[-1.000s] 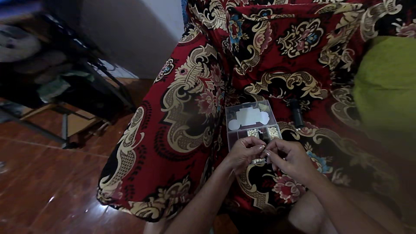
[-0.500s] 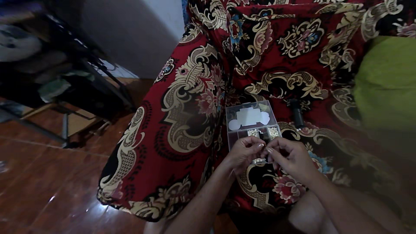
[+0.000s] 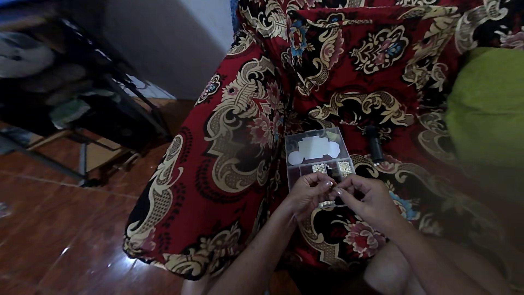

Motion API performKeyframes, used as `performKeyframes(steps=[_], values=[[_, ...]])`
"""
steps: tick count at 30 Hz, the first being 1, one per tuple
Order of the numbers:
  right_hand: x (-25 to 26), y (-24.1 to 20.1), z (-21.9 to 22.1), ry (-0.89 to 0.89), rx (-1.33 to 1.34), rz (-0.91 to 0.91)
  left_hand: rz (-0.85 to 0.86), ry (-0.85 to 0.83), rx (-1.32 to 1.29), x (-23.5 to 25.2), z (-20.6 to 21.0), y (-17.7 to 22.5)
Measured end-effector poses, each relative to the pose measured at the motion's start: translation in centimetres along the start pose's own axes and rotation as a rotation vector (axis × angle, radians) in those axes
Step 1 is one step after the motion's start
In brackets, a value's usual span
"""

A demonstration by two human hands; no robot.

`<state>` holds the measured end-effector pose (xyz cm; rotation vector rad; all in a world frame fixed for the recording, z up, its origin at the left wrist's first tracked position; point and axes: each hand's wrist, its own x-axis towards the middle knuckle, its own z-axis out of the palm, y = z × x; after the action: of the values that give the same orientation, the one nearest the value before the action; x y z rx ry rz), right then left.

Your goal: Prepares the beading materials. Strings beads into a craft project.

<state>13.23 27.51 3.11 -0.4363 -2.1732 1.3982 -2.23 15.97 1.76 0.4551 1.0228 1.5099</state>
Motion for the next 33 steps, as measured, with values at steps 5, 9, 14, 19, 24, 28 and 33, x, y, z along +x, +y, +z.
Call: performKeyframes(steps=[5, 9, 14, 19, 24, 28, 33], values=[[-0.05, -0.1, 0.02, -0.011, 0.006, 0.028, 0.016, -0.02, 0.02, 0.07, -0.08, -0.17], [-0.07, 0.01, 0.02, -0.015, -0.004, 0.034, 0.02, -0.02, 0.04, 0.02, -0.03, -0.18], [-0.09, -0.02, 0.14, -0.009, -0.001, 0.04, 0.014, -0.013, 0.037, 0.04, -0.01, -0.19], [-0.05, -0.1, 0.16, -0.013, 0.001, 0.046, 0.014, -0.021, 0.041, 0.11, -0.19, -0.23], [-0.02, -0.13, 0.13, -0.02, 0.002, 0.058, 0.017, -0.022, 0.039, 0.14, -0.19, -0.28], [0.01, -0.15, 0.11, -0.018, 0.001, 0.064, 0.02, -0.031, 0.043, 0.19, -0.29, -0.29], [0.08, -0.23, 0.05, -0.023, 0.029, 0.077, 0.027, -0.036, 0.04, 0.2, -0.29, -0.23]])
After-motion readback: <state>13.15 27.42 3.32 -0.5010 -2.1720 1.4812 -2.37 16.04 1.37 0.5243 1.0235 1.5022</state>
